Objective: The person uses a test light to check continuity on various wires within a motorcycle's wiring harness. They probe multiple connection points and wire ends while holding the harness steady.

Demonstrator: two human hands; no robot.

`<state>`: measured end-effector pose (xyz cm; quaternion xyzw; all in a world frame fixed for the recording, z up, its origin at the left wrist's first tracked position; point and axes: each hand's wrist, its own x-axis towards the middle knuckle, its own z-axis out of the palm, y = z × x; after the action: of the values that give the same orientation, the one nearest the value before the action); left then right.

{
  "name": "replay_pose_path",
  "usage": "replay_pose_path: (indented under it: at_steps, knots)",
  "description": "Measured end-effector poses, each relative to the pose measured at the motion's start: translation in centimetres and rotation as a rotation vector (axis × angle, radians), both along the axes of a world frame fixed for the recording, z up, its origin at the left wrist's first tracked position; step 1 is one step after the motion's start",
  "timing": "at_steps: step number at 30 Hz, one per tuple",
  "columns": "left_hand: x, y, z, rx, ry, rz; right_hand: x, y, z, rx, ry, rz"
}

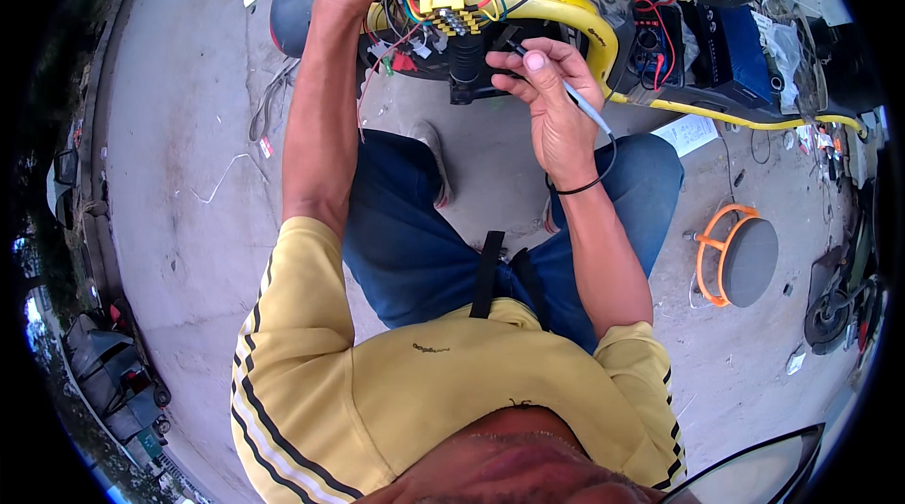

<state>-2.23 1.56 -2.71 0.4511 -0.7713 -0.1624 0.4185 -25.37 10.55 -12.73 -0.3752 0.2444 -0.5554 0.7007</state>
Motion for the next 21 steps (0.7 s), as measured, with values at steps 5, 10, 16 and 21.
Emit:
replay_pose_path:
  at_steps: [5,10,16,21]
  knots:
    - [-0.5,-0.2,-0.2,0.04,0.033,0.019,3.2,0.5,-1.8,0.066,-0.179,0.006]
    - [-0.3,-0.1,-0.1,0.077,0.03,0.055,4.9,0.3,-2.1,0.061,-0.205,-0.078]
    - [0.0,-0.3,-0.3,0.07,0.071,0.025,5.3,-0.1,-2.0,0.077,-0.222,-0.045]
    - [-0.9,-0.4,-0.1,-0.025,-0.029,0.055,5.0,-0.4,-2.1,0.069,-0.209,-0.046]
